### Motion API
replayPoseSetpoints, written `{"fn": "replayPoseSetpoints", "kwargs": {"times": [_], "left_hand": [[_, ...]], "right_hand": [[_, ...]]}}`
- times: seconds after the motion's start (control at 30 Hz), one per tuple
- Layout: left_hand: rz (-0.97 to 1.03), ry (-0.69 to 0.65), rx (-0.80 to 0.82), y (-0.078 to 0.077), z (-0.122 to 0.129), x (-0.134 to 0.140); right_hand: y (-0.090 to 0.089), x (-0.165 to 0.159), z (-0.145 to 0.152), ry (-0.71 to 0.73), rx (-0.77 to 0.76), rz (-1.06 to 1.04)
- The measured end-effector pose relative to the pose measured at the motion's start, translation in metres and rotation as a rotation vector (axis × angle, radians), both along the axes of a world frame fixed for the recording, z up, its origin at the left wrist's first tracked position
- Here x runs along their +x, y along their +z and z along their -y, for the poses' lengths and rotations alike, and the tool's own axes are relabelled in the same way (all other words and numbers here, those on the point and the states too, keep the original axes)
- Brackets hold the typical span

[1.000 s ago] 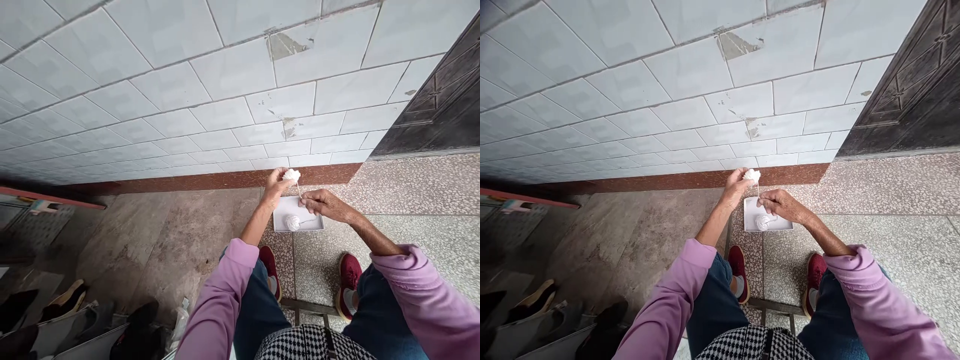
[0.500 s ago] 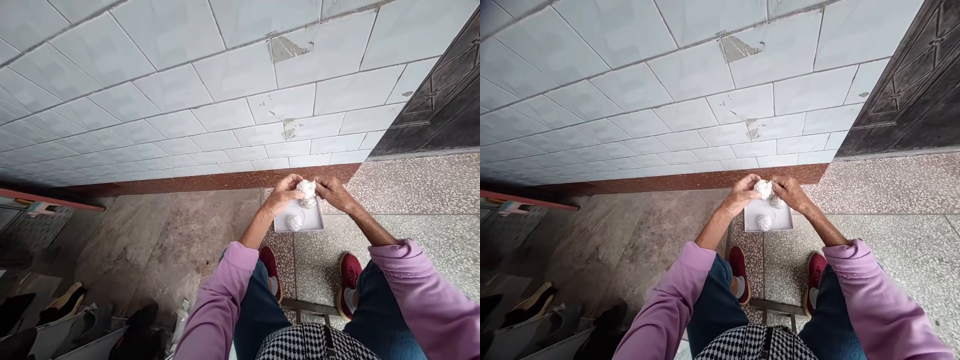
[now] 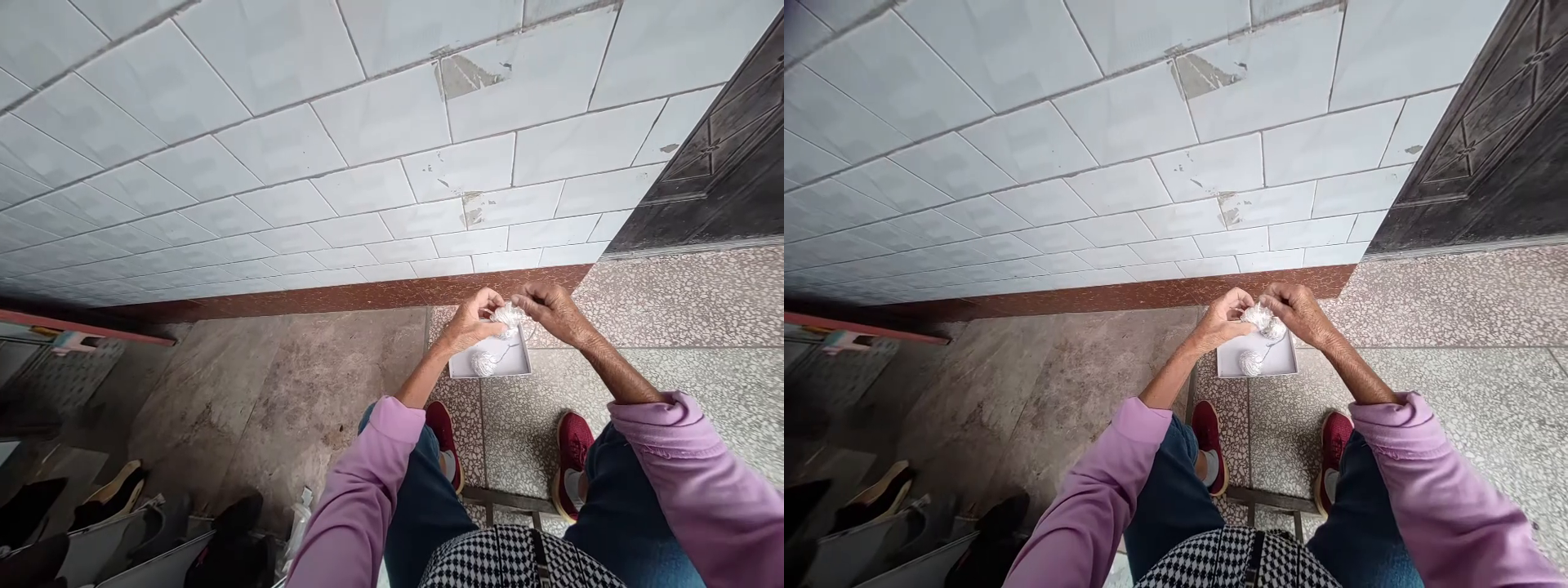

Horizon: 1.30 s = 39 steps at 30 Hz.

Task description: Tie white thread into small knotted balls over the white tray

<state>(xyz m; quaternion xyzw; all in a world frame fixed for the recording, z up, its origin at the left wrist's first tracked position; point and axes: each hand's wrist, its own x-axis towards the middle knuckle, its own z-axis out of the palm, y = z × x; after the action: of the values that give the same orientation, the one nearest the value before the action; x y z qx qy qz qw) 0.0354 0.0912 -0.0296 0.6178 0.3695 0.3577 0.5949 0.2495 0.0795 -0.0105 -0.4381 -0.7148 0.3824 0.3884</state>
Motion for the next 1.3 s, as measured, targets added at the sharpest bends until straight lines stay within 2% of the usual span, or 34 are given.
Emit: {"fn": "replayPoseSetpoints", "kwargs": {"times": [0.1,0.3,0.53,0.63,0.77,0.87,0.97,1.1,1.17,1.23,1.3], "left_hand": [[0.132,-0.055,-0.126,0.007,0.004,0.0],[0.359,0.155,-0.234,0.009,0.0,-0.001],[0.384,0.341,-0.187,-0.002,-0.011,-0.004],[0.309,0.297,-0.189,-0.003,-0.012,-0.007],[0.165,0.165,-0.121,-0.004,-0.01,-0.008],[0.056,0.077,-0.071,-0.004,-0.008,-0.005],[0.017,-0.042,-0.13,-0.001,-0.005,-0.005],[0.127,-0.146,-0.27,0.007,0.002,-0.006],[0.236,-0.151,-0.32,0.01,0.005,-0.005],[0.354,-0.093,-0.342,0.012,0.006,-0.004],[0.456,0.021,-0.35,0.012,0.004,-0.002]], "right_hand": [[-0.005,0.005,-0.004,-0.036,-0.005,-0.008],[-0.016,-0.002,-0.006,0.011,-0.002,0.041],[-0.02,-0.023,0.012,0.214,-0.055,0.124],[-0.012,-0.027,0.017,0.258,-0.069,0.088],[-0.002,-0.017,0.011,0.156,-0.004,0.048],[-0.002,-0.006,0.005,0.055,0.023,0.038],[-0.007,0.001,0.0,0.021,-0.011,-0.016],[-0.011,0.002,-0.006,0.027,-0.09,-0.206],[-0.011,0.001,-0.01,0.028,-0.125,-0.281],[-0.011,0.0,-0.011,0.03,-0.133,-0.304],[-0.011,-0.002,-0.011,0.037,-0.106,-0.258]]}}
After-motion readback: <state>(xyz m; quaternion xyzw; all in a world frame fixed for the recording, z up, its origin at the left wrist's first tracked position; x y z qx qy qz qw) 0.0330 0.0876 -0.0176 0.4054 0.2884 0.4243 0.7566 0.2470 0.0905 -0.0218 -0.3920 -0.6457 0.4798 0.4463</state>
